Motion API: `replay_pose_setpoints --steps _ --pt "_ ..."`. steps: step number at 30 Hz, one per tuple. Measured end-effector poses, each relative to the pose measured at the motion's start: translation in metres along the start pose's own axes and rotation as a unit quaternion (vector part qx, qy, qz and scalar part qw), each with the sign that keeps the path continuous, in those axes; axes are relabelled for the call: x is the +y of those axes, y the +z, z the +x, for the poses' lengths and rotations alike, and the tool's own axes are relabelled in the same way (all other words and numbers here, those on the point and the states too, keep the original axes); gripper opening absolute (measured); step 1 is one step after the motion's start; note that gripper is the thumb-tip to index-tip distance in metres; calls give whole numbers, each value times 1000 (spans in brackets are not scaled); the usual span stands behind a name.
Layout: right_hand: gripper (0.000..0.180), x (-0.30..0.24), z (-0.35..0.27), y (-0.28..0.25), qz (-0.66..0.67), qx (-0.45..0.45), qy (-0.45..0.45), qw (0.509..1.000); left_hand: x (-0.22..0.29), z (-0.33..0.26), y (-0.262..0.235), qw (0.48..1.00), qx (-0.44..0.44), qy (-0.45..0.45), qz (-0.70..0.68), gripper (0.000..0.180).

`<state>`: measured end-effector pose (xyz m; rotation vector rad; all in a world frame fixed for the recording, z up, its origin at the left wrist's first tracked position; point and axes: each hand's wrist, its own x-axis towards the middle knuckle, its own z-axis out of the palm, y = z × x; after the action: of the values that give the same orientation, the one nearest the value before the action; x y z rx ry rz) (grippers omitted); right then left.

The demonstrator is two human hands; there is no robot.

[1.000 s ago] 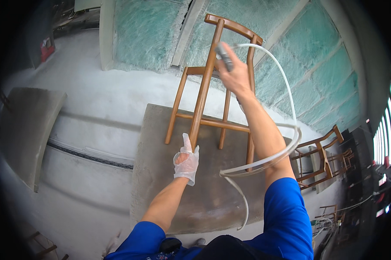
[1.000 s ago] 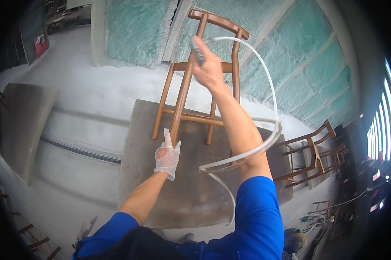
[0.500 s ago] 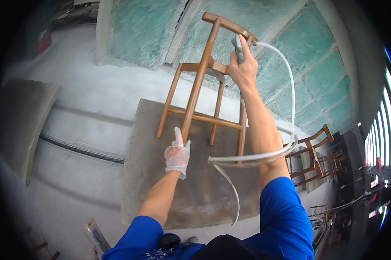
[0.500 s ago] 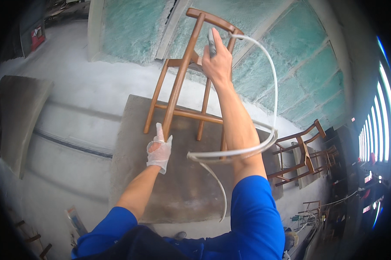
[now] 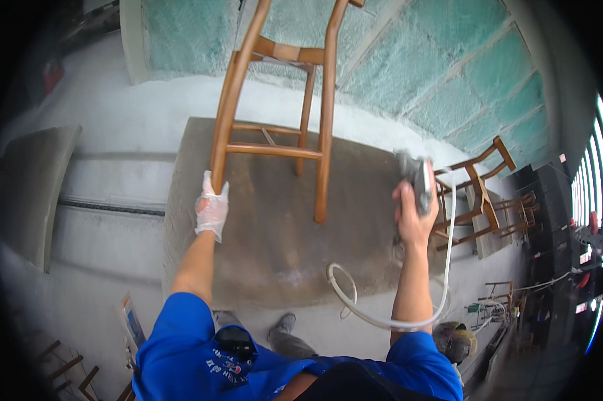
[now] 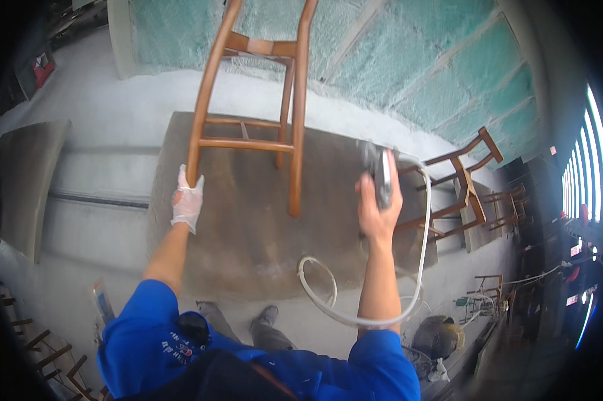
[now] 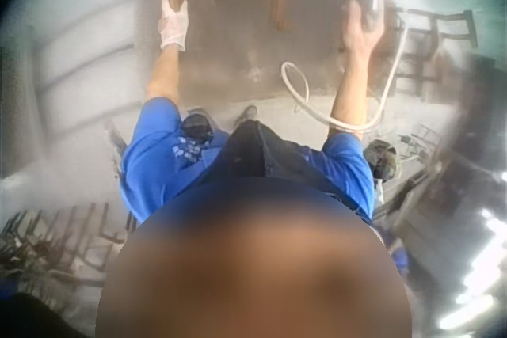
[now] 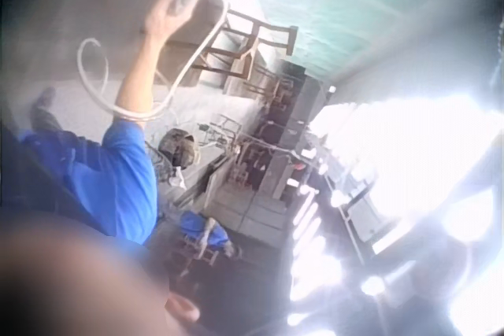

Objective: The person uses a spray gun to apply finish to a wooden chair, repeatedly rotating the chair to coat all sides. The chair is handled one at a time and repositioned multiple times during the process.

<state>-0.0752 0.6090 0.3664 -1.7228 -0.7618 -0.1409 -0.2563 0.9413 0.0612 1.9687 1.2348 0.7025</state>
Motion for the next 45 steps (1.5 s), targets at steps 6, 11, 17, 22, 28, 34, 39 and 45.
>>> replay_pose_setpoints --steps 6,11,17,22,28,34,39,45 --pt "79 25 -174 -114 -21 10 298 954 -111 -53 56 969 -8 -150 -197 41" --pt "87 21 -256 -148 -80 11 400 913 -202 -110 96 919 -7 -263 -293 38" --pt "92 -11 -288 -144 -68 -28 414 907 -275 -144 178 725 10 -302 -619 36" --pt "93 -24 -284 -107 -29 10 353 935 -258 -119 208 547 -63 -246 -798 31" --pt "70 -17 -207 -61 -25 -16 262 965 -208 -43 177 380 -164 -297 -860 16" --pt "60 -46 -161 -18 -20 -116 170 978 -165 -34 185 840 -32 -191 -506 21" --pt "60 -66 -169 -8 65 -201 214 954 -156 -45 168 568 -68 -326 -753 17" --pt "62 -50 -154 -4 31 -96 171 980 -163 -64 176 766 -86 -237 -591 17"
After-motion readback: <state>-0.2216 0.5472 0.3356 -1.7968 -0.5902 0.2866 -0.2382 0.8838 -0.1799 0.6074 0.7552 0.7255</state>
